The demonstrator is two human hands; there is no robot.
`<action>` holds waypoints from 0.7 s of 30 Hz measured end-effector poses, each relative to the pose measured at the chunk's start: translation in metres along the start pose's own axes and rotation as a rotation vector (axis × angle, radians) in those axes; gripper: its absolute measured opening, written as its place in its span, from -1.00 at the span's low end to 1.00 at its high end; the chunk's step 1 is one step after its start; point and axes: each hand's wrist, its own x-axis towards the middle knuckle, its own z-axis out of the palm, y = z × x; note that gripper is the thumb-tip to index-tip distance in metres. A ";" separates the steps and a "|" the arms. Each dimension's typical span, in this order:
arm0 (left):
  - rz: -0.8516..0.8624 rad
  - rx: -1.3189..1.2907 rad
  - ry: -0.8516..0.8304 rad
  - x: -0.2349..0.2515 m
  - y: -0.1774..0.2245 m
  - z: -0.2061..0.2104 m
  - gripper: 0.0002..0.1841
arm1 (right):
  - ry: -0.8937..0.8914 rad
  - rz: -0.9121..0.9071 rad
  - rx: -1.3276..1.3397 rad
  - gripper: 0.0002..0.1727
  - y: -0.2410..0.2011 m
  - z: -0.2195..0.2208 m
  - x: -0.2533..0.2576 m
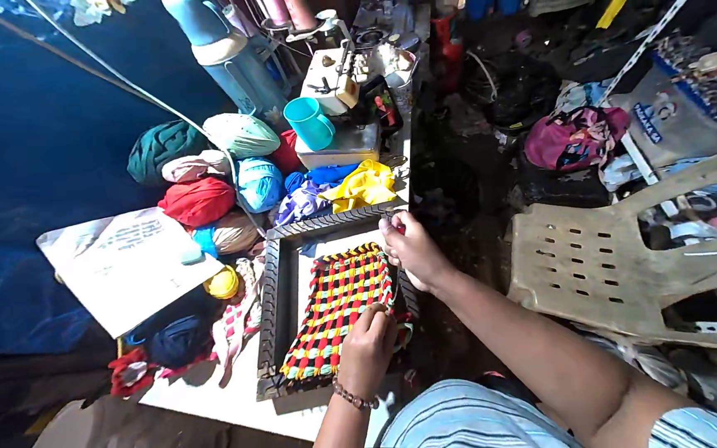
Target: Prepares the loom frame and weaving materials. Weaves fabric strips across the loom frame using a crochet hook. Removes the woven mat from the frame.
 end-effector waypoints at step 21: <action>-0.145 -0.232 0.021 -0.001 -0.006 0.003 -0.87 | -0.215 -0.140 0.910 -0.49 0.043 -0.066 -0.048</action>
